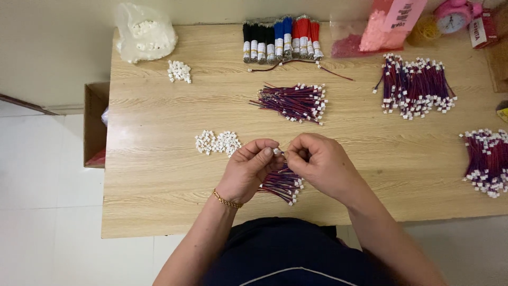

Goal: Assembling small white plastic components onto the ends of purple wires

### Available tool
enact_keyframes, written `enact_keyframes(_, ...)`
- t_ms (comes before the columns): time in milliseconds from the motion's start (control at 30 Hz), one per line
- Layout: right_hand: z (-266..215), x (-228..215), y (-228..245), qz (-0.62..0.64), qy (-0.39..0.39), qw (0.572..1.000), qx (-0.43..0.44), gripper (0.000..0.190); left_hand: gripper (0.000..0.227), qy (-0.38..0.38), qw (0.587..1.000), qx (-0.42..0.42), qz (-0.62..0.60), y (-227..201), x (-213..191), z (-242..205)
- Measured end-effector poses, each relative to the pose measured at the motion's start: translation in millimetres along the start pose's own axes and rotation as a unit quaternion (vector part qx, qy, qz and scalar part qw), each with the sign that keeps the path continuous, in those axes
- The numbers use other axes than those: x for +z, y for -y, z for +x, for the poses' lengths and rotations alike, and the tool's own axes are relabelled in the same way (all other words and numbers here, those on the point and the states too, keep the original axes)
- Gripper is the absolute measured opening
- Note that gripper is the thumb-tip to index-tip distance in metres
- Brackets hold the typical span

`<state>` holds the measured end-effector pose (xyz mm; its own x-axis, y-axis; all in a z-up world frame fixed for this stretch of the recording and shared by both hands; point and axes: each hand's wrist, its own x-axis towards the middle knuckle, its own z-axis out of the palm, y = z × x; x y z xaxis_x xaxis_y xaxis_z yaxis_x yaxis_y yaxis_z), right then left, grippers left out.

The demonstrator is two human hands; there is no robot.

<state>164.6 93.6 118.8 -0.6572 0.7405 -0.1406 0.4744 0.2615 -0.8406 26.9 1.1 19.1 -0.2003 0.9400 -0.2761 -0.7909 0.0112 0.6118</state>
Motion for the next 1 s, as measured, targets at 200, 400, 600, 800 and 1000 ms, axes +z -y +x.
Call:
enact_keyframes(200, 1, -1, 5, -0.039, -0.017, 0.999, 0.001, 0.011, 0.016, -0.026, 0.996, 0.039, 0.073, 1, 3, 1)
enact_keyframes(400, 2, 5, 6, -0.047, -0.021, 0.999, 0.002, 0.011, 0.015, -0.046, 0.983, 0.072, 0.165, 8, -1, 5)
enact_keyframes(600, 6, 13, -12, -0.034, -0.005, 0.999, -0.010, 0.010, 0.013, -0.062, 0.977, 0.060, 0.194, 14, -9, 9)
enact_keyframes(800, 2, 3, 6, 0.038, -0.010, 0.999, -0.032, 0.014, 0.016, -0.085, 0.996, 0.010, 0.010, 14, -9, 25)
enact_keyframes(1000, 0, -4, 0, 0.029, 0.001, 0.995, -0.092, 0.004, 0.018, -0.071, 0.996, -0.028, -0.034, 13, -7, 19)
